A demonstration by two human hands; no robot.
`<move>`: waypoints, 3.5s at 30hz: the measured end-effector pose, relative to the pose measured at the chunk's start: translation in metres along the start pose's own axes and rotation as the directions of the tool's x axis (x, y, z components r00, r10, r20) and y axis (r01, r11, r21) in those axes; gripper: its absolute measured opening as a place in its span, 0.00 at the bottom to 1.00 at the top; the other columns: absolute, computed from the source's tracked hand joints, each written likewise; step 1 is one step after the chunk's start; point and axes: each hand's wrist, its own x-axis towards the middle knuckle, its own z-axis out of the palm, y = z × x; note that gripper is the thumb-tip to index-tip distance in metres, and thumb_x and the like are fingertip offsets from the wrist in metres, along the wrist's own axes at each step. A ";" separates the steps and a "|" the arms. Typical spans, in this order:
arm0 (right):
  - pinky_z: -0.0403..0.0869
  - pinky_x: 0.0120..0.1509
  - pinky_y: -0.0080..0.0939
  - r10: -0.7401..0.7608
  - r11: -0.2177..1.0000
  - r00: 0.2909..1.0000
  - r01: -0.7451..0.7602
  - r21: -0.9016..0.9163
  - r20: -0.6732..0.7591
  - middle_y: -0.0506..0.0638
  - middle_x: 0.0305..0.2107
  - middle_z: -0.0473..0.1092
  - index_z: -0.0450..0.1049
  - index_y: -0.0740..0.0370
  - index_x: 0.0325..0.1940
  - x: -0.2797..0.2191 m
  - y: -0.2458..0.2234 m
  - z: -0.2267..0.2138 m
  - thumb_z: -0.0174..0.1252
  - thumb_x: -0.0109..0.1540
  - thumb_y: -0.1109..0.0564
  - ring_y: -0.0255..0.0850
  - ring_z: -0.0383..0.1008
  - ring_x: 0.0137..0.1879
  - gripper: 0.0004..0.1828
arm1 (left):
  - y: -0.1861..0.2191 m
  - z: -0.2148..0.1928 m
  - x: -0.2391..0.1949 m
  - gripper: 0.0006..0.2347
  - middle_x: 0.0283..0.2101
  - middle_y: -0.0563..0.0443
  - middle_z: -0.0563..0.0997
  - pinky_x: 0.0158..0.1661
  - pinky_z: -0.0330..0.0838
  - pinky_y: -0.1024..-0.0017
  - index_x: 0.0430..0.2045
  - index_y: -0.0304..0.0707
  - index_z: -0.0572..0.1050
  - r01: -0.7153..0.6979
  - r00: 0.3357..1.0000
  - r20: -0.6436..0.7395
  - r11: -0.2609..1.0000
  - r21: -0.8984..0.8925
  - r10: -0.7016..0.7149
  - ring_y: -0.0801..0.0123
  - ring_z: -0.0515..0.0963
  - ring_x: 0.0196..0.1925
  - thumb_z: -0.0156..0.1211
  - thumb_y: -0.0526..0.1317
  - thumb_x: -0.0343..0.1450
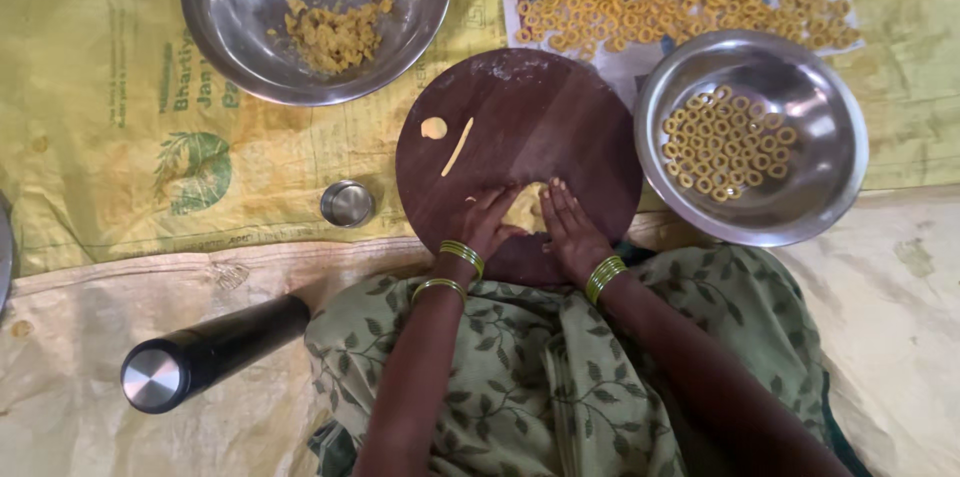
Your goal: The person sits on the floor and shapes yellow dough into small ring-shaped snacks by hand. They roll the dough into thin strips, form loops, and place them into a metal bowl. Additional dough is kneaded and prepared for further shaping.
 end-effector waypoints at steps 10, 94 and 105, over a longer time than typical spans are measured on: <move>0.80 0.44 0.45 0.105 0.994 0.944 -0.108 0.007 -0.311 0.56 0.49 0.78 0.78 0.60 0.56 0.040 0.015 0.000 0.66 0.58 0.46 0.49 0.81 0.45 0.25 | 0.016 0.018 0.017 0.20 0.41 0.49 0.84 0.45 0.78 0.59 0.42 0.46 0.83 0.328 0.901 -0.234 0.927 -0.181 -0.365 0.57 0.84 0.41 0.73 0.55 0.61; 0.75 0.62 0.47 0.318 0.851 0.869 -0.086 0.518 -0.380 0.57 0.57 0.72 0.72 0.57 0.65 0.013 0.010 -0.038 0.57 0.64 0.72 0.52 0.76 0.59 0.26 | 0.079 0.004 -0.006 0.60 0.80 0.42 0.33 0.68 0.24 0.32 0.75 0.36 0.35 0.169 0.910 0.300 0.917 0.361 -0.286 0.55 0.31 0.81 0.60 0.75 0.57; 0.48 0.80 0.59 -0.487 0.872 0.858 0.466 0.152 0.164 0.56 0.65 0.67 0.68 0.60 0.65 0.196 -0.143 0.098 0.55 0.65 0.57 0.46 0.62 0.73 0.23 | 0.066 -0.012 -0.019 0.55 0.80 0.45 0.36 0.69 0.27 0.32 0.76 0.42 0.39 0.101 0.970 0.161 0.904 0.416 -0.182 0.56 0.34 0.82 0.54 0.75 0.59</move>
